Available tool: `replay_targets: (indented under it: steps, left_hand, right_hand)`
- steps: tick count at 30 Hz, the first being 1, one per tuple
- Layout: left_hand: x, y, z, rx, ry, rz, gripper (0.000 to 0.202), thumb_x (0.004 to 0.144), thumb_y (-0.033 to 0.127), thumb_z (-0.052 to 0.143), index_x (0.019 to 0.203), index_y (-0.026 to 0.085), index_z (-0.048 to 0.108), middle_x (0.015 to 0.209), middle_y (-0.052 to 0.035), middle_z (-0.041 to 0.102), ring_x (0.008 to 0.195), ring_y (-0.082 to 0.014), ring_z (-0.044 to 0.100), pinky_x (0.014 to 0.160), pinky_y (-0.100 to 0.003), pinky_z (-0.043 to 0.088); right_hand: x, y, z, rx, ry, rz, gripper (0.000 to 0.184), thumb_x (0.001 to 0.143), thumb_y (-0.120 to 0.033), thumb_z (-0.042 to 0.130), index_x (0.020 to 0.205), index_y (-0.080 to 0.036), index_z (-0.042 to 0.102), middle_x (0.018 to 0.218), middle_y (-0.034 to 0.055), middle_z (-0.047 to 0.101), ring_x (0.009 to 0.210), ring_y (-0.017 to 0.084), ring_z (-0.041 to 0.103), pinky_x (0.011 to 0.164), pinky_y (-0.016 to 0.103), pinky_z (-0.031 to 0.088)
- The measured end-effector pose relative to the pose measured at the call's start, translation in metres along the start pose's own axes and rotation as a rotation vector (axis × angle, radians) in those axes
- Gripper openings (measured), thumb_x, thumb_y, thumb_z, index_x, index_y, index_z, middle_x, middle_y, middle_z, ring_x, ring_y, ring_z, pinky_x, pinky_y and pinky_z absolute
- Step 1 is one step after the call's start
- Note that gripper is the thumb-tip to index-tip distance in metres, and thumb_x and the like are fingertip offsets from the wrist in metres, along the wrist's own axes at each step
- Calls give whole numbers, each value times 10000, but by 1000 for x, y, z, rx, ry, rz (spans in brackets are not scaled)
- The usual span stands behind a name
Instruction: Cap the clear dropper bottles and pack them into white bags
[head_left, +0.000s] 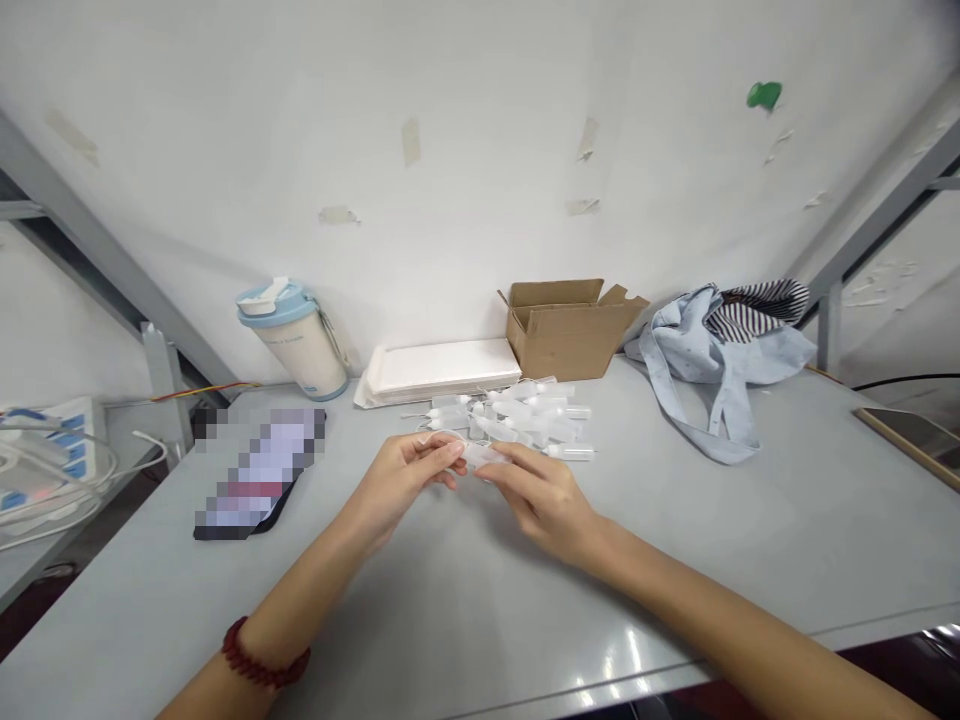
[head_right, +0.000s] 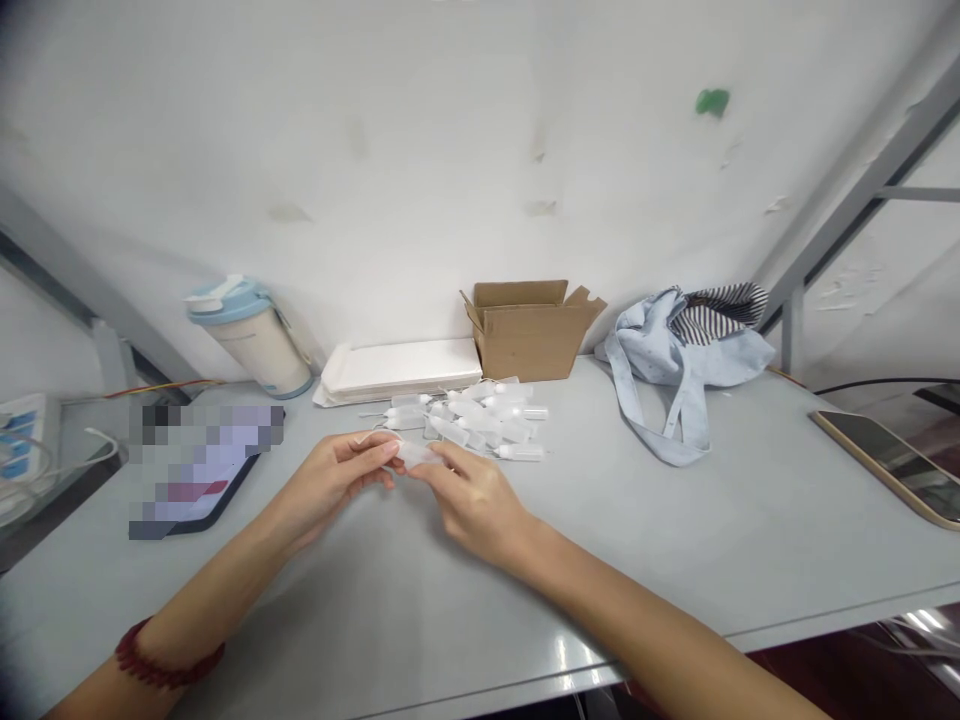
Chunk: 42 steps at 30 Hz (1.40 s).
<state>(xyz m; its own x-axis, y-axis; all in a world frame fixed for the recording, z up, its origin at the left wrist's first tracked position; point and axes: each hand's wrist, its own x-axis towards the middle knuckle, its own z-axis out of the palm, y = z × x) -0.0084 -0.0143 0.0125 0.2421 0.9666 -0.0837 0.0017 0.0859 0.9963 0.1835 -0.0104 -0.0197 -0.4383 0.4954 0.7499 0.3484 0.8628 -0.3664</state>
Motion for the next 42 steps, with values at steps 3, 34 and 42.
replay_targets:
  steps: [3, 34, 42]
  left_hand:
    - [0, 1, -2, 125, 0, 68, 166, 798, 325, 650, 869, 183, 698, 861, -11, 656, 765, -131, 579, 747, -244, 459]
    - [-4, 1, 16, 368, -162, 6, 246, 755, 364, 622, 638, 149, 600, 601, 0, 586, 566, -133, 546, 582, -252, 462]
    - [-7, 10, 0, 125, -234, -129, 356, 828, 465, 541, 765, 132, 651, 751, -60, 619, 634, -155, 584, 530, -259, 495]
  right_hand:
    - [7, -5, -5, 315, -92, 377, 223, 867, -111, 431, 895, -164, 647, 715, 33, 621, 582, 117, 575, 540, 231, 474]
    - [11, -5, -6, 379, -227, 443, 302, 970, -361, 310, 920, -170, 539, 640, -12, 535, 562, 119, 471, 589, 243, 388]
    - [11, 1, -10, 269, -142, 383, 242, 958, -269, 303, 994, -178, 525, 738, 27, 529, 628, 140, 470, 599, 262, 395]
